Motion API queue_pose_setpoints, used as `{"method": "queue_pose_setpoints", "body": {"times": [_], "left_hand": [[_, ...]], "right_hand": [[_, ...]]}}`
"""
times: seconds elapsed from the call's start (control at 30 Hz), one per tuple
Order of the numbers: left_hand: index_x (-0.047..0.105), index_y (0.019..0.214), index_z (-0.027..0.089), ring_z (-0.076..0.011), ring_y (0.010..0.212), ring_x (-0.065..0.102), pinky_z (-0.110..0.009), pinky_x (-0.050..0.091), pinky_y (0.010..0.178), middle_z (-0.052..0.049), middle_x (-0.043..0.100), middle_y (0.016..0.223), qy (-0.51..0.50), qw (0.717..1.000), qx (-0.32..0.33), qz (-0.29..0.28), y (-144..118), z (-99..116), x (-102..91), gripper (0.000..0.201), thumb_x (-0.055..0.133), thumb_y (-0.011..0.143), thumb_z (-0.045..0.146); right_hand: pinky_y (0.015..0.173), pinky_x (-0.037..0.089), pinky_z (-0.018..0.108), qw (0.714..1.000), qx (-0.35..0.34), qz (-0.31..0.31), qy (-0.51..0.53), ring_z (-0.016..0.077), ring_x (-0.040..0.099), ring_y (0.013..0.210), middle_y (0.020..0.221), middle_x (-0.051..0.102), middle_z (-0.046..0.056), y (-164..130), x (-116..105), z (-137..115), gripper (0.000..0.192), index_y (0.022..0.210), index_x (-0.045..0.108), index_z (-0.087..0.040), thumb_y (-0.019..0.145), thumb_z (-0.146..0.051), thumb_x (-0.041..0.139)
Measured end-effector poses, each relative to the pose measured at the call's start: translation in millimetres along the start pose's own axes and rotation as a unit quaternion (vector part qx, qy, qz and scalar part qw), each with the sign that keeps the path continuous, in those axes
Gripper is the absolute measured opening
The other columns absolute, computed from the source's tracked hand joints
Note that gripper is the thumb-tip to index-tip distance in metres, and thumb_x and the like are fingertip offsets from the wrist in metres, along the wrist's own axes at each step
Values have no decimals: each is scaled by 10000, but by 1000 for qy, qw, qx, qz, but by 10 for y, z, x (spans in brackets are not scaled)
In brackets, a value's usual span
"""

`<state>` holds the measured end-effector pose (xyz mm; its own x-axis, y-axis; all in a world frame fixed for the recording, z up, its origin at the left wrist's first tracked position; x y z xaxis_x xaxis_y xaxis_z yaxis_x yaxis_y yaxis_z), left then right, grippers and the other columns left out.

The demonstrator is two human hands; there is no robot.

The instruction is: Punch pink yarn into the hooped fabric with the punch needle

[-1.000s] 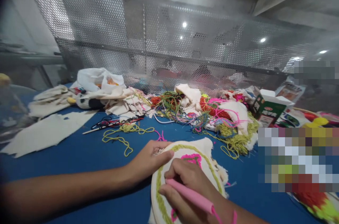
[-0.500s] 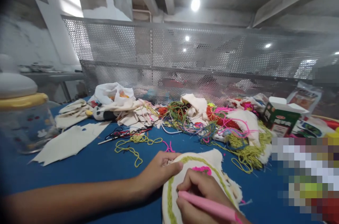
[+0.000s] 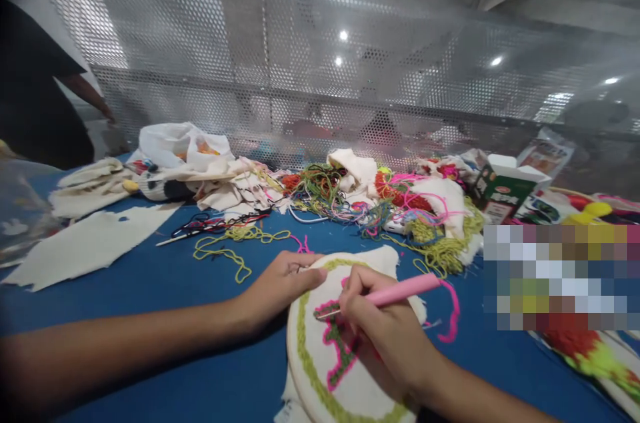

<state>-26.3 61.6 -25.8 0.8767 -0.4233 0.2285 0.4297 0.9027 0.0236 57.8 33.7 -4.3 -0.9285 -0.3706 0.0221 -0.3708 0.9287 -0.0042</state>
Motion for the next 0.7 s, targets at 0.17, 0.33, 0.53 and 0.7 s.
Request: {"method": "queue_pose_setpoints", "body": {"times": [0.17,0.33,0.53,0.7], "left_hand": [[657,789,84,-115,530,506,-218,360,506,-19,594,622,5,1000,-8,2,-6,3,-3,273,598,667,320],[651,841,81,-105,538,509,-221,377,523,-32,601,665,0,1000,-13,-13,-13,5,22,269,576,692,291],[629,786,89,-105,539,491,-221,365,519,-20,581,649,21,1000,6,-15,-24,17,11,241,568,706,307],[636,797,94,-109,545,482,-221,365,526,-9,575,644,46,999,12,-9,-39,31,9,256,564,703,321]], "right_hand": [[396,253,176,999,-12,-7,30,41,339,397,441,388,-66,16,-32,34,253,534,383,-171,728,-219,538],[373,227,169,999,-12,-4,36,30,305,369,425,381,-71,25,-30,9,262,532,384,-169,725,-232,551],[401,313,185,1000,-1,-12,6,62,424,410,450,444,-54,6,15,-7,279,554,389,-179,710,-294,590],[448,355,209,999,-7,-16,-44,77,441,447,471,462,-41,-14,36,-39,263,565,403,-180,719,-314,567]]}}
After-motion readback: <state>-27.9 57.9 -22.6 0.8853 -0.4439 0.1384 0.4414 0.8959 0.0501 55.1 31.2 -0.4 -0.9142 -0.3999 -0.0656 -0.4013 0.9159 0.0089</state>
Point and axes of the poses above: each hand's wrist, its own y-axis towards the middle knuckle, its own x-axis out of the palm, z = x × y, the point moved 9 cm from there along y, towards the middle knuckle
